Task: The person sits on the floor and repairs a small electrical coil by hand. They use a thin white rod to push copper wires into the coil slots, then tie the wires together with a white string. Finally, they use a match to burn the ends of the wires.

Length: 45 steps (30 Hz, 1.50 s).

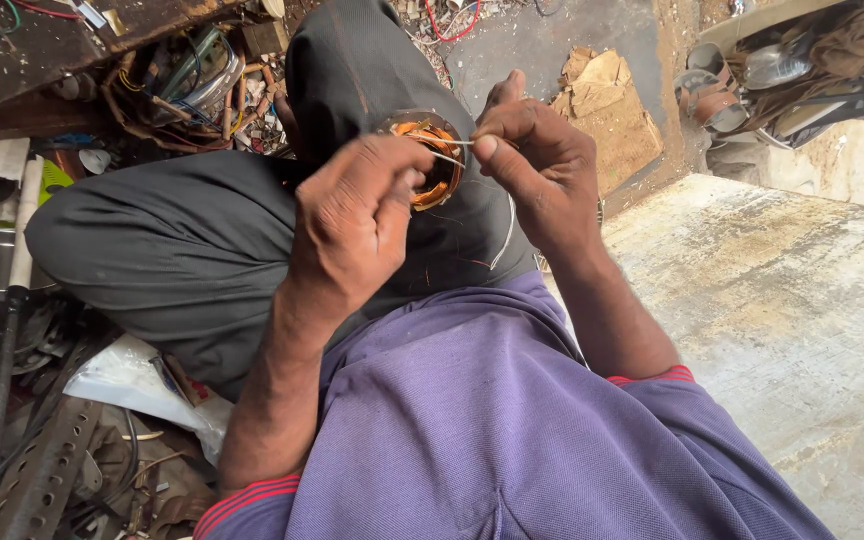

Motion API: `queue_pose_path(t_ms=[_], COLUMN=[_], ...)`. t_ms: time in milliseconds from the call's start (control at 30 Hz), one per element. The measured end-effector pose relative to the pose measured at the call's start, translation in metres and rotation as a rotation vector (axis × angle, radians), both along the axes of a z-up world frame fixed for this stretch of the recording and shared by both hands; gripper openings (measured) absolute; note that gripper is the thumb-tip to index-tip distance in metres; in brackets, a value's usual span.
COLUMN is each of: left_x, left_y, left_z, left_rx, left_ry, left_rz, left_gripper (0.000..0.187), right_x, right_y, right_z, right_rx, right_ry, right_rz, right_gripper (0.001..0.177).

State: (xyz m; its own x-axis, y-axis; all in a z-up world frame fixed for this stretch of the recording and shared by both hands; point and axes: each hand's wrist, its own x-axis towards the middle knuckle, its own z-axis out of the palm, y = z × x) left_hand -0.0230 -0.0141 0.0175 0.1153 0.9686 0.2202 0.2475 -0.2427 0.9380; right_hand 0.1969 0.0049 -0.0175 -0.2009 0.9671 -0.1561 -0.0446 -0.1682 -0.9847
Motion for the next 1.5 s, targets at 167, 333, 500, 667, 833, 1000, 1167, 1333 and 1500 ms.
queue_pose_path(t_ms=[167,333,500,667,833,1000,1167,1333,1500], left_x=[-0.009,-0.015,-0.010,0.000,0.010,-0.001,-0.014,0.009,0.025], left_y=[0.000,0.014,0.029,0.037,0.041,0.031,-0.014,-0.055,-0.055], left_z=[0.022,0.030,0.027,0.029,0.029,0.032,0.012,-0.026,-0.034], left_rx=[0.096,-0.144,-0.208,-0.179,-0.066,-0.049,0.000,0.081,-0.042], left_ry=[0.011,-0.152,-0.231,-0.132,-0.105,-0.285,-0.074,0.041,-0.024], left_rz=[-0.150,-0.298,-0.355,-0.429,-0.468,-0.336,0.241,0.366,0.326], left_gripper=[0.024,0.017,0.016,0.019,0.020,0.029,0.015,0.043,0.029], right_x=[-0.005,-0.013,-0.026,-0.017,-0.023,-0.022,-0.018,-0.016,-0.009], right_y=[-0.004,-0.019,-0.029,-0.033,-0.036,-0.030,-0.026,-0.031,-0.029], right_z=[0.013,0.019,0.005,0.006,0.007,0.017,0.020,0.016,0.017], right_rx=[0.292,0.407,0.708,0.589,0.460,0.321,0.255,0.162,0.196], right_ry=[-0.261,-0.448,-0.460,-0.484,-0.371,-0.490,-0.460,-0.313,-0.407], right_rz=[0.059,0.123,0.122,0.137,0.119,0.106,0.084,0.074,0.075], right_gripper=[0.009,0.016,0.022,0.018,0.014,0.025,0.006,0.004,0.006])
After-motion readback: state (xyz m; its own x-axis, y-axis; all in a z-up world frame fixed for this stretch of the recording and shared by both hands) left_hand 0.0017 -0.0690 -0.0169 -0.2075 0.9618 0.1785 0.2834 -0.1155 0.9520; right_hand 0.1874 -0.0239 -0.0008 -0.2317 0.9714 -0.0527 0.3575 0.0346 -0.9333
